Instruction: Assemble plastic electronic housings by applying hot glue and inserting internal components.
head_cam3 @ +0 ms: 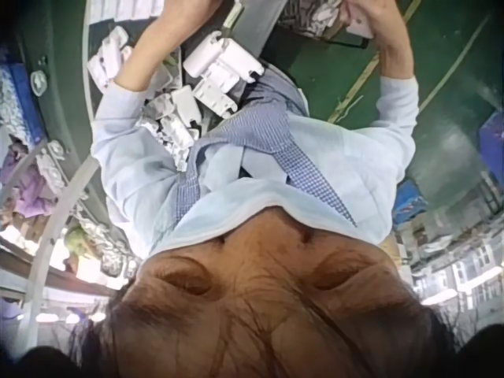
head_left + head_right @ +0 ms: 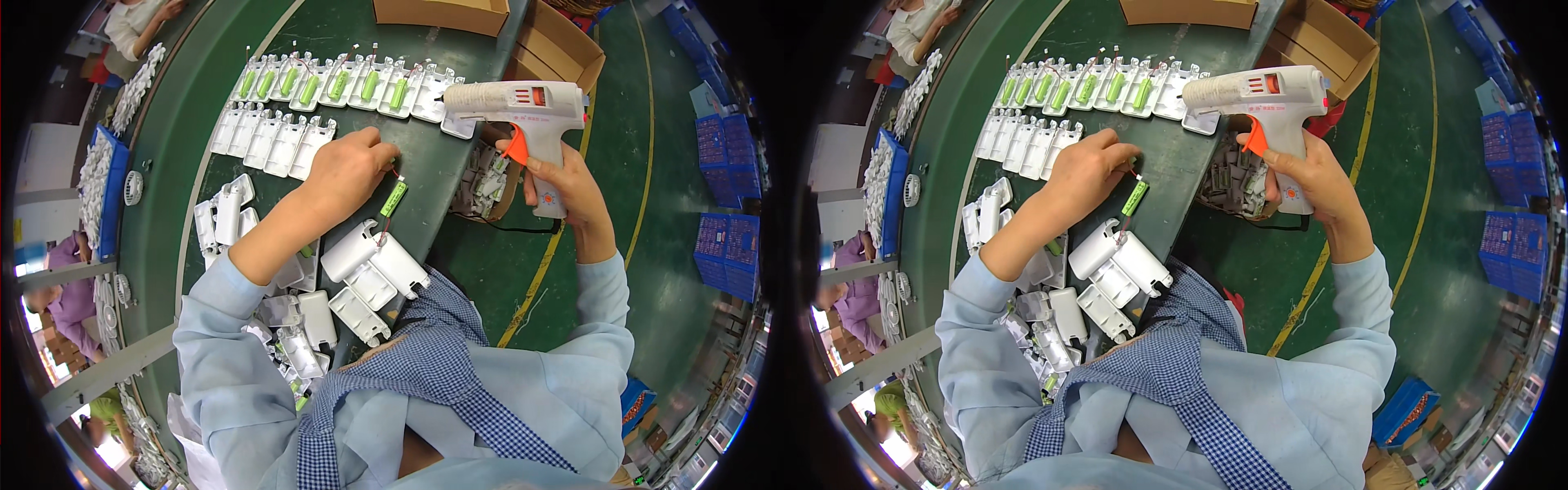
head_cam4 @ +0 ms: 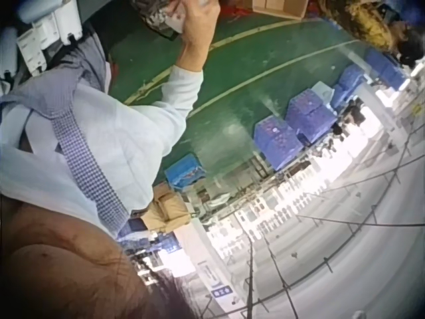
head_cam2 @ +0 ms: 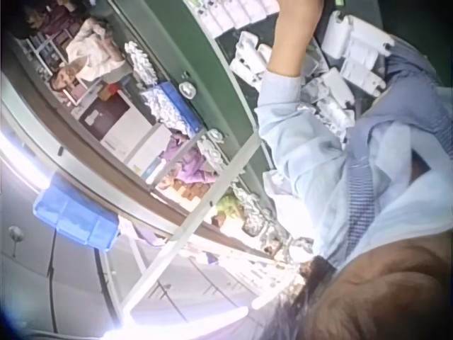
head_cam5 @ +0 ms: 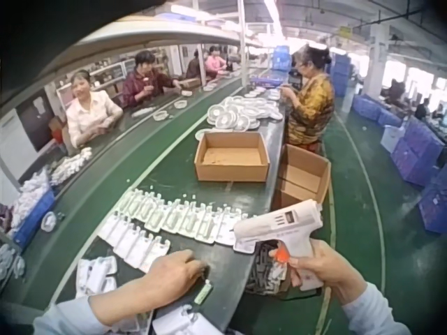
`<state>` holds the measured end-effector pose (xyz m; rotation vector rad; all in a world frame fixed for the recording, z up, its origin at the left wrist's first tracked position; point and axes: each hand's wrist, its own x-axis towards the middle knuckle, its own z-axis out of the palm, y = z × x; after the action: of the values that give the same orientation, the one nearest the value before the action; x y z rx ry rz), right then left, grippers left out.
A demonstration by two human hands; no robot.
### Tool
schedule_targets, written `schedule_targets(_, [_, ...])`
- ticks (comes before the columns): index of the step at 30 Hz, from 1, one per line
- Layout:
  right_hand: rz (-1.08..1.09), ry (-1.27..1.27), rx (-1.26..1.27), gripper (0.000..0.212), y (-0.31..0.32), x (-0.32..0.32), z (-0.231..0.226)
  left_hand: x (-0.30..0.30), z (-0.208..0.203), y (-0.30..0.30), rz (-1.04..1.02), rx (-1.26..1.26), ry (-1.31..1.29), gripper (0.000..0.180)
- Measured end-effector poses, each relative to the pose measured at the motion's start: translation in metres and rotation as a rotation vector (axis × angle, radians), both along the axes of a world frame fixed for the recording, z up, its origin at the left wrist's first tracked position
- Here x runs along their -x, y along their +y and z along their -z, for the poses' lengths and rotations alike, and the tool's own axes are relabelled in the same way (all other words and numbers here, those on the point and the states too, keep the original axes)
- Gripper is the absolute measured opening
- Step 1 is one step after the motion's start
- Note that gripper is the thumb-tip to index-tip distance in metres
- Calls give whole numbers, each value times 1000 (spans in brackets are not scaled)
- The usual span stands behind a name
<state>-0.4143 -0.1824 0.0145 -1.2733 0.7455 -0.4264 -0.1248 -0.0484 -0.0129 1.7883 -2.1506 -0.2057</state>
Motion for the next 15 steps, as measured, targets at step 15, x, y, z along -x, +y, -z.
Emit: schedule_targets(15, [-29,94,40,43,-6,8,8,-1,-3,-25,-143,-86,116,9])
